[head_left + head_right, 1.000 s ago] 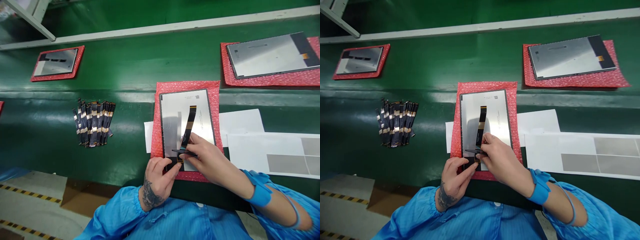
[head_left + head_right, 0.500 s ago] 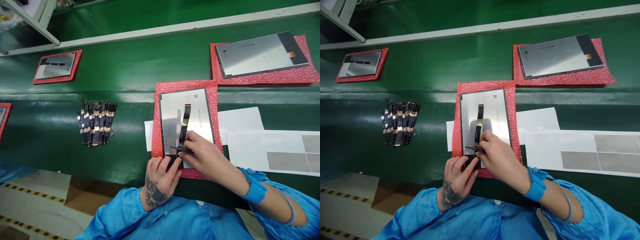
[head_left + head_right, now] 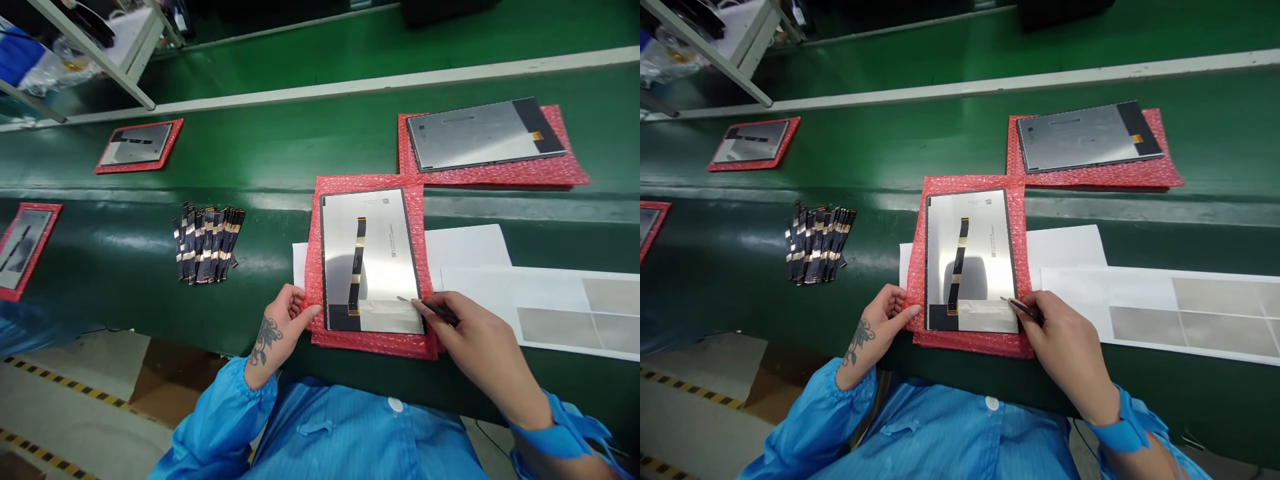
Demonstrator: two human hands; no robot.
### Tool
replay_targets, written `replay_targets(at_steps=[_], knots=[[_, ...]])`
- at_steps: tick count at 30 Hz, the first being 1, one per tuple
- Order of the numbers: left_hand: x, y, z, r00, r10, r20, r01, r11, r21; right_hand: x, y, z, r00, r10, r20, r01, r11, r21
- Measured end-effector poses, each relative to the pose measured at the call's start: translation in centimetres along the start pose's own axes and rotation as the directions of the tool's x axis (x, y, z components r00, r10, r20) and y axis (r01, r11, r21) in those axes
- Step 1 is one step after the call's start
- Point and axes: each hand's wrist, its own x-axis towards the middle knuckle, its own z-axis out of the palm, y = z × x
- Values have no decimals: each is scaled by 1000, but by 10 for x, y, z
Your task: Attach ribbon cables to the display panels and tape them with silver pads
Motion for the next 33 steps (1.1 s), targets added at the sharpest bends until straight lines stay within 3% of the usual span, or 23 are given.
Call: replay_targets(at_steps=[4, 11, 16, 21, 26, 30, 33], knots=[[2, 7, 1, 989, -55, 138, 74, 988, -134, 7, -7, -1, 1000, 3, 21, -3, 1000, -22], [-2, 10, 9, 981, -105, 163, 155, 930, -335, 6, -33, -4, 998, 28, 49, -11, 950, -312], [-5, 12, 10, 971, -126, 201, 185, 933, -308, 7, -47, -5, 990, 87, 109, -39, 923, -383], [-7, 15, 10, 964, -147, 219, 209, 934, -291, 5, -51, 1, 989, 7, 146, 27, 973, -230], [-7, 18, 12, 960, -176, 219, 245, 906, -346, 5, -40, -10, 991, -59, 123, 38, 984, 172], [-11, 22, 11, 962, -201, 184, 264, 852, -453, 0, -18, -26, 997, 73, 27, -77, 969, 234], [-15, 24, 15, 966, -187, 177, 252, 825, -506, -13, -5, -26, 986, 127, 109, -148, 965, 215]])
